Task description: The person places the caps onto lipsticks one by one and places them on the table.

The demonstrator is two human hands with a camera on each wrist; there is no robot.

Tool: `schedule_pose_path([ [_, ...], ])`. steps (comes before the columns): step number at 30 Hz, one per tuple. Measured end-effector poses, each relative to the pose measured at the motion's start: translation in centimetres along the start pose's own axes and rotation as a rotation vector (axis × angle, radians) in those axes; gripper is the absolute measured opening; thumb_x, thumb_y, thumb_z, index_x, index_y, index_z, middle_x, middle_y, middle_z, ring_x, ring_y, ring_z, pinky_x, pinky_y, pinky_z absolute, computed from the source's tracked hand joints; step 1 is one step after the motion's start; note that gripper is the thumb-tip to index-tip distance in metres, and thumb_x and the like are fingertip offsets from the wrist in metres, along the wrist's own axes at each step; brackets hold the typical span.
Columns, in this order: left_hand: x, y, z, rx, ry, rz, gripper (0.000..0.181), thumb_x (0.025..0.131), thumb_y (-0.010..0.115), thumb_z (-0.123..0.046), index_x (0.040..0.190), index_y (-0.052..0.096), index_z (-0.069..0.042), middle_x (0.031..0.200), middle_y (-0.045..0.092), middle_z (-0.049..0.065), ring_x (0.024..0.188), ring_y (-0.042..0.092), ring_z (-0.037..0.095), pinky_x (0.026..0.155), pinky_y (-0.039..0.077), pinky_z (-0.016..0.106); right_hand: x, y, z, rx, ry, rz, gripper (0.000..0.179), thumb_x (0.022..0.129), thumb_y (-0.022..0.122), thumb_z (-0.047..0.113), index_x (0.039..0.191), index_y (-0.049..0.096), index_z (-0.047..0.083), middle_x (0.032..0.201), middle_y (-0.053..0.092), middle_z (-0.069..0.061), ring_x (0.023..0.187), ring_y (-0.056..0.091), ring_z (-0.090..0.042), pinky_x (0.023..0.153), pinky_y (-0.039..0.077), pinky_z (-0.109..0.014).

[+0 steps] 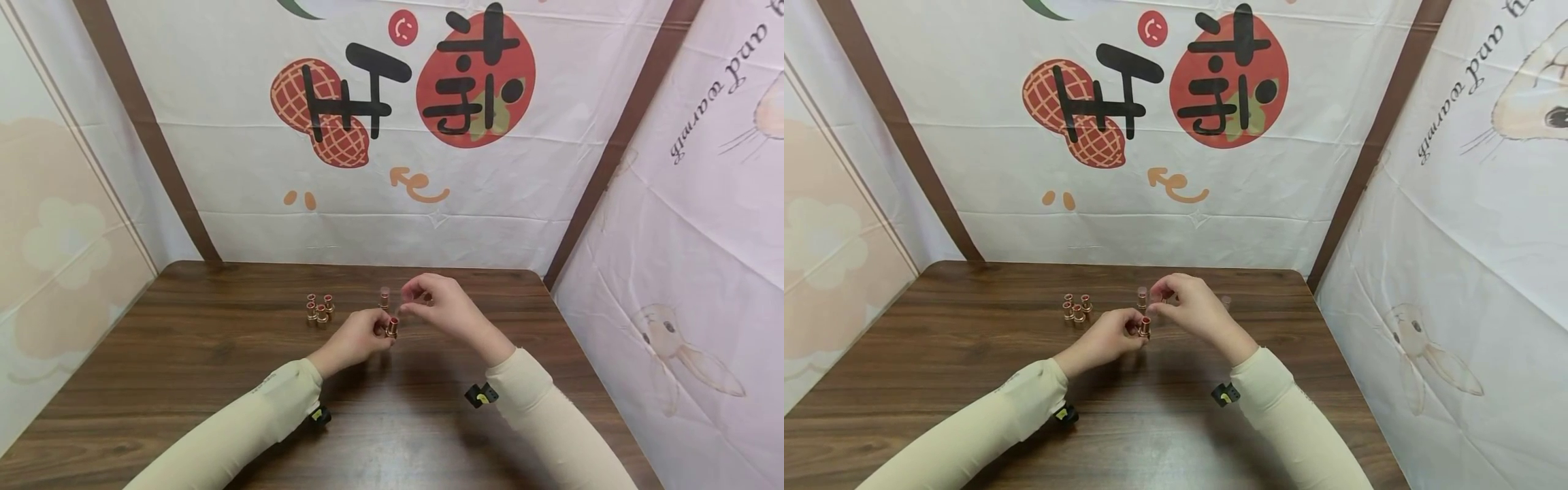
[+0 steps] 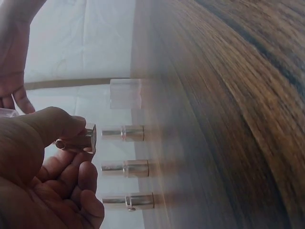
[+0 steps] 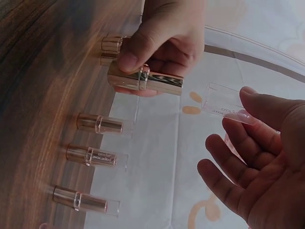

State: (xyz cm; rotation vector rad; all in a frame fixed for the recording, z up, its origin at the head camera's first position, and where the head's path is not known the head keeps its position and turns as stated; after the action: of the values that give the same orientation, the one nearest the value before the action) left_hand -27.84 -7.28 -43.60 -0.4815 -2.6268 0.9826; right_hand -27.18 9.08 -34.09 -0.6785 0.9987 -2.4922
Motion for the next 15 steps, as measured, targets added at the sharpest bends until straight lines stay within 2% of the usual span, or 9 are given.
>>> schedule_pose_path([
  [4,0.1,0.0,-0.3,0.004,0.010,0.002,0.017,0.084,0.081,-0.011,0.096,0.069,-0.012,0.084,0.065,-0.003,0.076,0.059,0.010,0.068,0.050,0.025,0.1,0.6,-0.1,-0.019,-0.002,0.020,0.022,0.091,0.079,0.023,0.109,0.072,0.012,0.103,0.067,0.007,0.102,0.067,-0.021,0.087,0.056,-0.042],
  [11,0.1,0.0,-0.4,0.027,0.028,-0.007,0.018,0.082,0.081,-0.011,0.094,0.067,-0.013,0.080,0.063,-0.001,0.071,0.055,0.009,0.064,0.046,0.024,0.0,1.2,0.0,-0.093,-0.019,0.046,0.024,0.091,0.080,0.025,0.111,0.072,0.014,0.104,0.067,0.009,0.101,0.065,-0.014,0.086,0.055,-0.036],
  [15,0.2,0.0,-0.4,0.034,0.027,0.000,0.018,0.083,0.081,-0.012,0.093,0.066,-0.015,0.078,0.061,-0.003,0.069,0.053,0.008,0.061,0.044,0.024,0.1,1.5,0.0,-0.087,-0.035,0.046,0.022,0.090,0.081,0.023,0.108,0.071,0.016,0.103,0.067,0.007,0.101,0.066,-0.017,0.088,0.056,-0.042],
])
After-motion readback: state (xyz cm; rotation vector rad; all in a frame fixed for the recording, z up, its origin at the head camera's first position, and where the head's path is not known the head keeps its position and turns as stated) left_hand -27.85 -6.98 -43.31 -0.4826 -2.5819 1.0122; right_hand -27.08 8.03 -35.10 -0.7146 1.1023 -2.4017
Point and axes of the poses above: each hand's wrist, its own x-axis towards the middle knuckle, its own y-axis out of the palm, z = x × y, the point moved 6 cm from there along x, towards the middle knuckle
